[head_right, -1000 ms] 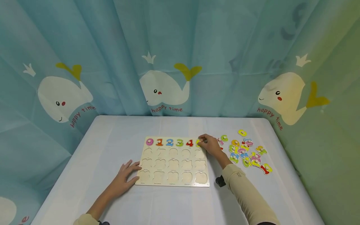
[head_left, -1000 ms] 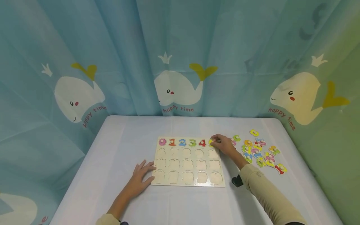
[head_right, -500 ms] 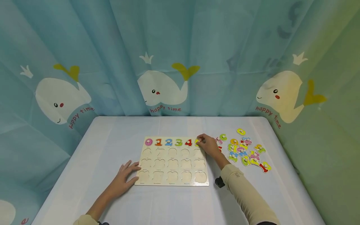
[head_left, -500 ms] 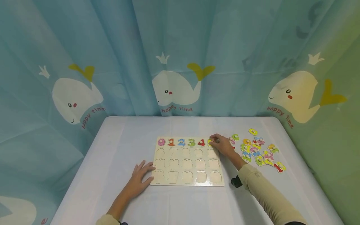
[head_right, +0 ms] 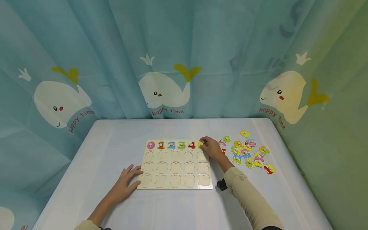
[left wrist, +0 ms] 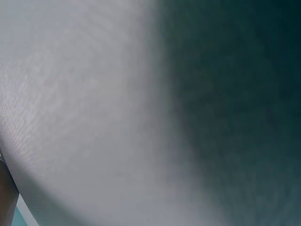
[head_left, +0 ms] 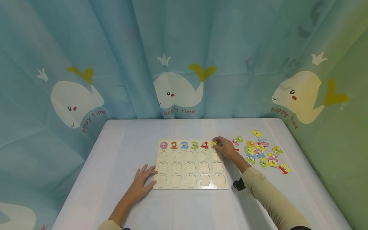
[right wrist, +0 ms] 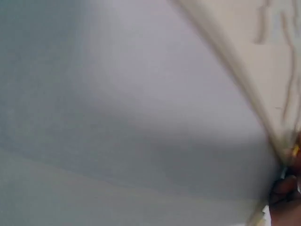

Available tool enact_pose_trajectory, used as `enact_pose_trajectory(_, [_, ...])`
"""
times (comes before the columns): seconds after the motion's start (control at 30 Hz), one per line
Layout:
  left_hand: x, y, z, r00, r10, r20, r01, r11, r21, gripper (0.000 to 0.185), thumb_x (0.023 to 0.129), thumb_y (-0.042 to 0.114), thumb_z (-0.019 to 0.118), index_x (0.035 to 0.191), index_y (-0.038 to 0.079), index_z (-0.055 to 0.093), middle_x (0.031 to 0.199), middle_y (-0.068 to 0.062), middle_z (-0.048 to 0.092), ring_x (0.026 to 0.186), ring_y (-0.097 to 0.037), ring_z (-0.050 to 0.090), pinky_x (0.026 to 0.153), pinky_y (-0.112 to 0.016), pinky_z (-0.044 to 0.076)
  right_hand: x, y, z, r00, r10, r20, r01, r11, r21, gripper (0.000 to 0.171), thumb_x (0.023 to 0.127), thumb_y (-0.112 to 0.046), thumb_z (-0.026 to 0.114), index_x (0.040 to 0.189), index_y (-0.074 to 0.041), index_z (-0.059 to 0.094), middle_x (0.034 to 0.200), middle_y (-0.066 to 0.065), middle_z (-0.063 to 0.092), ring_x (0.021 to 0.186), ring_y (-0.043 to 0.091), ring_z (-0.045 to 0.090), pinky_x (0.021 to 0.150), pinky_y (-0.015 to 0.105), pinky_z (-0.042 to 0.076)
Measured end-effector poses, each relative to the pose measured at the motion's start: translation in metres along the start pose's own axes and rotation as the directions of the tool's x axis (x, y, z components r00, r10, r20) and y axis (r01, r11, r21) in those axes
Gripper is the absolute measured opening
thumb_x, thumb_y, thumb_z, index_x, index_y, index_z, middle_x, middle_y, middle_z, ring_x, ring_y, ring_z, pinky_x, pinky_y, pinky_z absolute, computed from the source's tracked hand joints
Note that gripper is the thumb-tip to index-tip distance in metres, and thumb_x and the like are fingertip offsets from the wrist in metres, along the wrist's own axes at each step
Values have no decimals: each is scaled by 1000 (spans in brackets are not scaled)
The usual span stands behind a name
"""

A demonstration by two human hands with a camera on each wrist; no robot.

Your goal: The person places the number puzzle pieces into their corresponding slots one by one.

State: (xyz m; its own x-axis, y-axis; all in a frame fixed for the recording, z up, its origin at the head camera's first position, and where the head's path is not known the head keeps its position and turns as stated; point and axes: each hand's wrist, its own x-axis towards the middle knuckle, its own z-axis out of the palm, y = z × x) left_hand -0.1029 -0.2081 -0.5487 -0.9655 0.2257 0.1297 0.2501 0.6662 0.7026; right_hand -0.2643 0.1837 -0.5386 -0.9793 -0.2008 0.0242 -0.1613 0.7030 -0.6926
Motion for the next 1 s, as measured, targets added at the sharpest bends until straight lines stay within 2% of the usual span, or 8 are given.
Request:
enact_pose_trajectory(0.17, [0, -1, 2, 1000, 23, -8, -23, 1000, -3, 30, 85, 18, 68, 114, 16, 63, 137, -9, 50, 135, -42, 25, 108, -61, 3, -1, -1, -8, 996, -59, 70, 61, 998, -30, 37, 87, -10, 67, 121, 0, 57, 97, 10, 60, 83, 23, 56, 70, 36, 49])
enact_pose_trajectory(0.33, [0, -2, 2, 999, 33, -13, -33, 999, -2, 29, 85, 17, 68, 114, 16, 63, 137, -9, 50, 134, -42, 25, 107, -62, 4, -6, 4, -17, 997, 4, 81, 4, 995, -96, 37, 89, -18, 66, 122, -4, 58, 94, 8, 60, 83, 21, 55, 73, 38, 48])
enact_pose_trajectory(0.47, [0, -1, 2, 1000, 22, -8, -22, 1000, 3, 30, 85, 16, 68, 114, 16, 63, 137, -9, 50, 135, -42, 24, 108, -61, 3, -11, 12, -28, 997, 43, 56, -35, 990, -133, 36, 89, -17, 64, 122, -4, 58, 93, 9, 59, 81, 22, 54, 71, 37, 48])
enact_pose_trajectory(0.7, [0, -1, 0, 1000, 15, -2, -15, 1000, 5, 30, 85, 16, 68, 114, 15, 62, 137, -9, 50, 135, -42, 24, 108, -61, 2, -14, 32, -50, 998, 68, 6, -67, 991, -116, 33, 92, -15, 61, 123, -3, 56, 93, 10, 58, 76, 22, 53, 61, 31, 49])
enact_pose_trajectory(1.0, [0, -2, 1, 999, 39, -15, -39, 999, 0, 30, 85, 17, 68, 114, 15, 62, 137, -9, 50, 134, -43, 25, 107, -63, 3, -18, 55, -69, 986, 92, -142, -105, 991, -87, 32, 94, -9, 53, 125, 2, 54, 104, 18, 55, 89, 31, 54, 70, 39, 47])
